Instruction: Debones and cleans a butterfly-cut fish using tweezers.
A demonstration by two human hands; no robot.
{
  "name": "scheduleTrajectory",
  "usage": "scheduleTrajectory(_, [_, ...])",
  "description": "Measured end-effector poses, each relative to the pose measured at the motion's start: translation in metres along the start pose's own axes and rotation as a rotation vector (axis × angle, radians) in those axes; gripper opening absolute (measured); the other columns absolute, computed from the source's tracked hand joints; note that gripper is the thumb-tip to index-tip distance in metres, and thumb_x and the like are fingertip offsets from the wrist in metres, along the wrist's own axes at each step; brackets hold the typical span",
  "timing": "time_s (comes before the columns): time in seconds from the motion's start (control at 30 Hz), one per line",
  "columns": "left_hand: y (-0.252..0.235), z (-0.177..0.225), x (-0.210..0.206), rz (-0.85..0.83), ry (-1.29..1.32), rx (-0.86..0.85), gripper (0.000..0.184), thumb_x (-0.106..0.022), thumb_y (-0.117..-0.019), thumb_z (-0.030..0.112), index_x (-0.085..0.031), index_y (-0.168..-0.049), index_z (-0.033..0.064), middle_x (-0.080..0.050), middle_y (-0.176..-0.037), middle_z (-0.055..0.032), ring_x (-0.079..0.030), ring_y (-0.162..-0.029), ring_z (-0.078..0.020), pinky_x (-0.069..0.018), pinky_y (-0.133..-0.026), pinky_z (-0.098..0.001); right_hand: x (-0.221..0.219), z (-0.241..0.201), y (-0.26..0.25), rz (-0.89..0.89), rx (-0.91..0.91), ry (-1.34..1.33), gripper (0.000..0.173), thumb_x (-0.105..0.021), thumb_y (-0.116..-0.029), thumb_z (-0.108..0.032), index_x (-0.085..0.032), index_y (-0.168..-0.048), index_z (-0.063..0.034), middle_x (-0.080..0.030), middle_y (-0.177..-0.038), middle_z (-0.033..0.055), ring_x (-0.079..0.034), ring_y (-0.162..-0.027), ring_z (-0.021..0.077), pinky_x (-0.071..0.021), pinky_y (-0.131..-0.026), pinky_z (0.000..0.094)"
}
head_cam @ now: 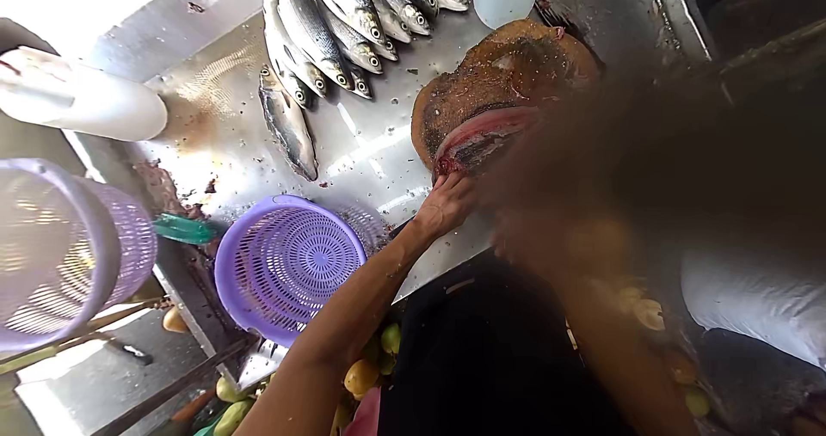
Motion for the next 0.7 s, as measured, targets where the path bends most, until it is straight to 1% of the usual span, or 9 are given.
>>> scheduleTrajectory(0.07, [0.0,0.001,-0.001,0.009,0.002,-0.006,0.016,-0.062,-0.0997,0.02,-0.075,-0.101,0.0108,-0.068,-0.124,-0.0086,-0.063,-0.113,-0.0284,-0.0505,-0.093,-0.0453,-0.007,0.013,-0.008,-0.055,-0.115,-0.132,0.036,-0.04,-0.1097,-0.026,-0.054,-0.125,0.0032,-0.075,-0.088,0.0167,-0.072,-0.065,0.0194,-0.0547,-0.048,0.0259])
scheduleTrajectory(0.17, [0.001,0.0,-0.004,0.004,-0.012,-0.013,0.015,-0.063,-0.0985,0.017,-0.076,-0.098,0.0105,-0.069,-0.129,-0.006,-0.064,-0.113,-0.0265,-0.0507,-0.093,-0.0445,-0.008,0.021,-0.022,-0.047,-0.186,-0.215,0.039,-0.033,-0.1117,-0.028,-0.055,-0.125,0.0012,-0.074,-0.089,0.0163,-0.071,-0.064,0.0177,-0.0522,-0.046,0.0235])
scheduleTrajectory(0.2, [0.001,-0.001,-0.006,0.006,-0.018,-0.016,0.015,-0.063,-0.0982,0.017,-0.076,-0.098,0.0107,-0.069,-0.128,-0.005,-0.064,-0.113,-0.0258,-0.0507,-0.093,-0.0439,-0.008,0.02,-0.024,-0.037,-0.186,-0.222,0.038,-0.035,-0.1117,-0.027,-0.056,-0.125,0.0011,-0.074,-0.088,0.0155,-0.07,-0.063,0.0165,-0.0515,-0.046,0.0227])
scheduleTrajectory(0.33, [0.002,-0.004,-0.007,0.027,-0.019,-0.006,0.015,-0.063,-0.0984,0.016,-0.076,-0.098,0.0103,-0.07,-0.126,-0.005,-0.065,-0.11,-0.0252,-0.051,-0.091,-0.0431,-0.008,0.003,-0.012,0.003,-0.094,-0.137,0.027,-0.051,-0.1069,-0.017,-0.059,-0.119,0.0055,-0.072,-0.082,0.0123,-0.067,-0.059,0.0136,-0.0525,-0.046,0.0223])
scheduleTrajectory(0.43, [0.001,-0.005,-0.007,0.056,-0.007,-0.005,0.015,-0.063,-0.0981,0.017,-0.077,-0.099,0.0107,-0.071,-0.124,-0.0048,-0.065,-0.11,-0.0246,-0.051,-0.092,-0.0419,-0.005,-0.012,0.008,0.009,0.024,-0.063,0.029,-0.054,-0.1038,-0.015,-0.056,-0.123,0.007,-0.073,-0.084,0.0127,-0.069,-0.061,0.0154,-0.0547,-0.048,0.0245])
scheduleTrajectory(0.5, [0.003,-0.004,-0.007,0.062,0.002,-0.002,0.015,-0.063,-0.0976,0.017,-0.077,-0.098,0.0107,-0.071,-0.123,-0.005,-0.065,-0.109,-0.0244,-0.0511,-0.091,-0.0419,-0.004,-0.009,0.008,0.001,-0.015,-0.076,0.031,-0.049,-0.1067,-0.019,-0.055,-0.125,0.0057,-0.074,-0.087,0.0141,-0.07,-0.063,0.0167,-0.0546,-0.048,0.0249])
scheduleTrajectory(0.6, [0.002,-0.003,-0.006,0.059,0.006,0.002,0.014,-0.064,-0.0981,0.017,-0.077,-0.097,0.0111,-0.071,-0.124,-0.0049,-0.065,-0.11,-0.0245,-0.0508,-0.09,-0.0422,-0.007,0.012,-0.009,-0.04,-0.212,-0.196,0.04,-0.032,-0.1117,-0.03,-0.055,-0.125,0.0002,-0.074,-0.088,0.0147,-0.071,-0.063,0.017,-0.0513,-0.045,0.0234])
scheduleTrajectory(0.67, [0.002,-0.003,-0.005,0.063,0.005,0.002,0.014,-0.064,-0.0977,0.017,-0.077,-0.097,0.0109,-0.071,-0.124,-0.005,-0.065,-0.11,-0.0245,-0.0509,-0.09,-0.0423,-0.009,0.016,-0.018,-0.026,-0.249,-0.257,0.041,-0.03,-0.1125,-0.03,-0.056,-0.122,0.0001,-0.074,-0.087,0.0143,-0.07,-0.062,0.0166,-0.0506,-0.044,0.023])
scheduleTrajectory(0.7, [0.002,-0.003,-0.005,0.068,0.003,0.001,0.014,-0.064,-0.0975,0.016,-0.077,-0.097,0.0109,-0.071,-0.124,-0.0048,-0.065,-0.11,-0.0245,-0.051,-0.09,-0.0422,-0.008,0.014,-0.02,-0.005,-0.222,-0.261,0.038,-0.033,-0.1122,-0.027,-0.058,-0.119,0.0012,-0.073,-0.086,0.0135,-0.069,-0.061,0.0154,-0.0502,-0.044,0.0222])
Point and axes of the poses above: each hand's wrist, its own y-axis away from the middle knuckle, its own x-axis out of the back of the hand, z = x × y, the point moved 6 cm from there along -y, towards the middle knuckle
